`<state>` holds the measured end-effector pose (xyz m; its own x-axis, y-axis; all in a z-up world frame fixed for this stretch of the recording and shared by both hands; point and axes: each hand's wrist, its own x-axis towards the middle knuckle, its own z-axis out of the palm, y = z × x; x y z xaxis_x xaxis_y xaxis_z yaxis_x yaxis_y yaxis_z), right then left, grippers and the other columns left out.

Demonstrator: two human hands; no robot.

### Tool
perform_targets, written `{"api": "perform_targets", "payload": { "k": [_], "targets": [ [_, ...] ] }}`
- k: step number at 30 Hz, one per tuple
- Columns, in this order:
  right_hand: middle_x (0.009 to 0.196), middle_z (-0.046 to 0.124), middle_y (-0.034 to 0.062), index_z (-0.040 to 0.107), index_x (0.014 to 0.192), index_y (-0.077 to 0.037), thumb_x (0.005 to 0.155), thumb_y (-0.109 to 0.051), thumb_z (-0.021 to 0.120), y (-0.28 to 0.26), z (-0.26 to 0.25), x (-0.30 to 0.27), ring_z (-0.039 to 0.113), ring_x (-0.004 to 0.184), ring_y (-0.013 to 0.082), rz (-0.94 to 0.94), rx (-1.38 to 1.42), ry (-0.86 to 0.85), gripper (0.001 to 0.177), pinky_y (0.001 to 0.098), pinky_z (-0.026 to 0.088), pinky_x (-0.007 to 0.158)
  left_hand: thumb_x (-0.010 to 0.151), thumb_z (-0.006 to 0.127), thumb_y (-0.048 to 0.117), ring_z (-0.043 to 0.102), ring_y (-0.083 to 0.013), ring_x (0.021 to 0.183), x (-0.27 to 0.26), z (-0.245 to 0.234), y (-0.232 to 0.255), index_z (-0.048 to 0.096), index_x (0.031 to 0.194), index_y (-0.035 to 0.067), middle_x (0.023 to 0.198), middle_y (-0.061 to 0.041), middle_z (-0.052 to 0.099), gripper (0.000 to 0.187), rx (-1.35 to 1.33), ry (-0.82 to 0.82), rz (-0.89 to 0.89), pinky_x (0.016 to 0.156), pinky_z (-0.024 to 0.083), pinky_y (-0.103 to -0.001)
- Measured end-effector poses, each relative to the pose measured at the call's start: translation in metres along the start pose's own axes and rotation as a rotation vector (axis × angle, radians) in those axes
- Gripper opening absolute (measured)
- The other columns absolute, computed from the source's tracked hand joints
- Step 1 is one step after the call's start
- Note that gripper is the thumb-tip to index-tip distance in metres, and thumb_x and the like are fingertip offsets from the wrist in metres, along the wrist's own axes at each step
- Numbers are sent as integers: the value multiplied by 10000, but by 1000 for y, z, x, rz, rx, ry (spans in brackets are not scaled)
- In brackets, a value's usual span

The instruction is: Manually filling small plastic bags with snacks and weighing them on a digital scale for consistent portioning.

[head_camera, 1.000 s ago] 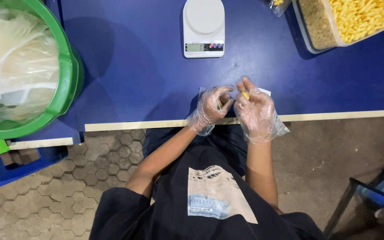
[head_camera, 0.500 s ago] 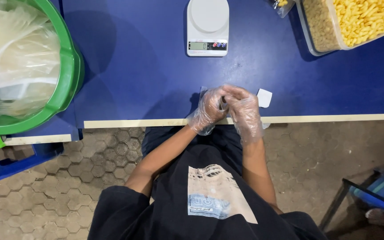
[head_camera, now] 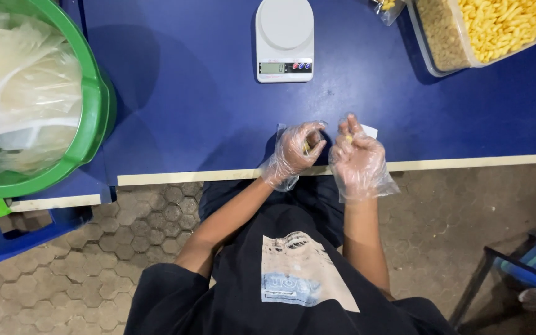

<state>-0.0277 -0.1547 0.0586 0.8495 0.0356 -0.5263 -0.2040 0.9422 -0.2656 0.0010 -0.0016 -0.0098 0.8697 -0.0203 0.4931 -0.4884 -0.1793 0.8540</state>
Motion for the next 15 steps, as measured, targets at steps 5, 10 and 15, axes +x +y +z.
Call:
{"api": "perform_targets", "payload": {
  "k": [5,10,15],
  "targets": [
    [1099,755,185,660,1211,-28,857,14,497,20,41,-20,424,395,43,-42,-340,-42,392,180,323,386,838,785,192,670,-288,632,2,-6,4,701,1029,140,682,-57,672,215,-74,-56,-44,620,559,-412],
    [1147,721,267,610,1225,41,875,50,459,39,22,-7,322,293,48,-74,-574,-52,382,192,223,288,834,771,240,689,-253,657,8,-14,13,707,984,152,727,-33,701,185,-98,-58,-43,621,568,-391],
    [440,483,128,606,1275,108,898,106,571,50,25,-8,239,218,92,-5,-665,-67,379,214,178,266,795,767,168,660,-461,779,20,-31,23,713,1053,72,762,-214,673,281,-75,-80,-61,649,522,-552]
  ]
}}
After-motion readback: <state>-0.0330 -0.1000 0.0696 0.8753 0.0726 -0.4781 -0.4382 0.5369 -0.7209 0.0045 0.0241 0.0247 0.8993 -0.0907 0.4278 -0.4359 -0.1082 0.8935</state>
